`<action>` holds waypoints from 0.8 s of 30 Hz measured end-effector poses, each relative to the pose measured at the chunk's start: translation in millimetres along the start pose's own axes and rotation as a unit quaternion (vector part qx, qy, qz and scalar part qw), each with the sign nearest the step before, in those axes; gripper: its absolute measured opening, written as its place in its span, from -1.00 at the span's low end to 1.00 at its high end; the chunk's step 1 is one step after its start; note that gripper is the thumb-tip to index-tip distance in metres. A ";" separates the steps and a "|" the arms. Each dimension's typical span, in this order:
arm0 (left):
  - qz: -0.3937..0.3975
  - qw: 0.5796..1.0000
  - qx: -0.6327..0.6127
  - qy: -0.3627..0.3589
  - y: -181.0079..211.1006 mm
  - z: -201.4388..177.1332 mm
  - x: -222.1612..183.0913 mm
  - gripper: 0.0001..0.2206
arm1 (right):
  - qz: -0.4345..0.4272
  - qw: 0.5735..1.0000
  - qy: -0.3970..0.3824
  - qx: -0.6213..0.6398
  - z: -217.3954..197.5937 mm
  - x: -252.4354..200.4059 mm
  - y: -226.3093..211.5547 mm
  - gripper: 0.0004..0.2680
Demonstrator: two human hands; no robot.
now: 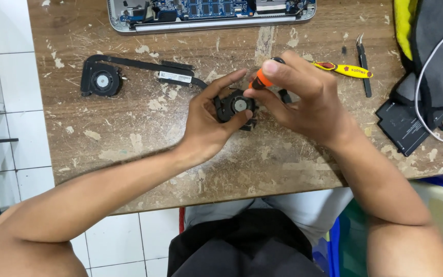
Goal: Unscrewing the fan assembly from a laptop motherboard on a repair bench.
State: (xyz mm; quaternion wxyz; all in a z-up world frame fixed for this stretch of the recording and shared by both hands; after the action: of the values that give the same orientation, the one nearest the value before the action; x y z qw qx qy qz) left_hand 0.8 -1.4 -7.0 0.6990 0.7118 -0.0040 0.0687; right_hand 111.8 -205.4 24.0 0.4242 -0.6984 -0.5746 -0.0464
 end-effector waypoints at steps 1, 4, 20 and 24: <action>0.000 1.000 0.000 0.000 -0.5 0.6 -1.0 -0.40 | 0.000 1.000 0.000 0.000 -1.1 2.1 -3.7 -0.38; 0.014 1.000 0.008 -0.006 -0.4 0.4 -0.9 -0.39 | 0.003 0.998 -0.010 0.059 -4.1 10.3 -13.1 -0.39; -0.048 0.997 0.061 -0.001 3.3 -0.2 5.3 -0.25 | -0.095 0.969 0.103 0.204 -13.6 29.9 -0.4 -0.27; -0.139 0.987 0.075 -0.019 15.1 -3.3 7.0 -0.44 | 0.037 0.950 0.259 0.169 -10.8 -5.2 19.9 -0.17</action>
State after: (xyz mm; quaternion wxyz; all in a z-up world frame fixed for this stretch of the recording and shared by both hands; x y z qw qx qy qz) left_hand 5.9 2.2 8.8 0.6460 0.7572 0.0866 -0.0423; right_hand 131.4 -216.0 17.3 0.6720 -0.6009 -0.4181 -0.1121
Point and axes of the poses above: each hand's wrist, its own x-axis towards the middle knuckle, its own z-axis out of the palm, y = z × x, the point moved 1 cm from there along x, towards the middle knuckle, and after that the axes turned 13 degrees about x, right-handed, at the moved point
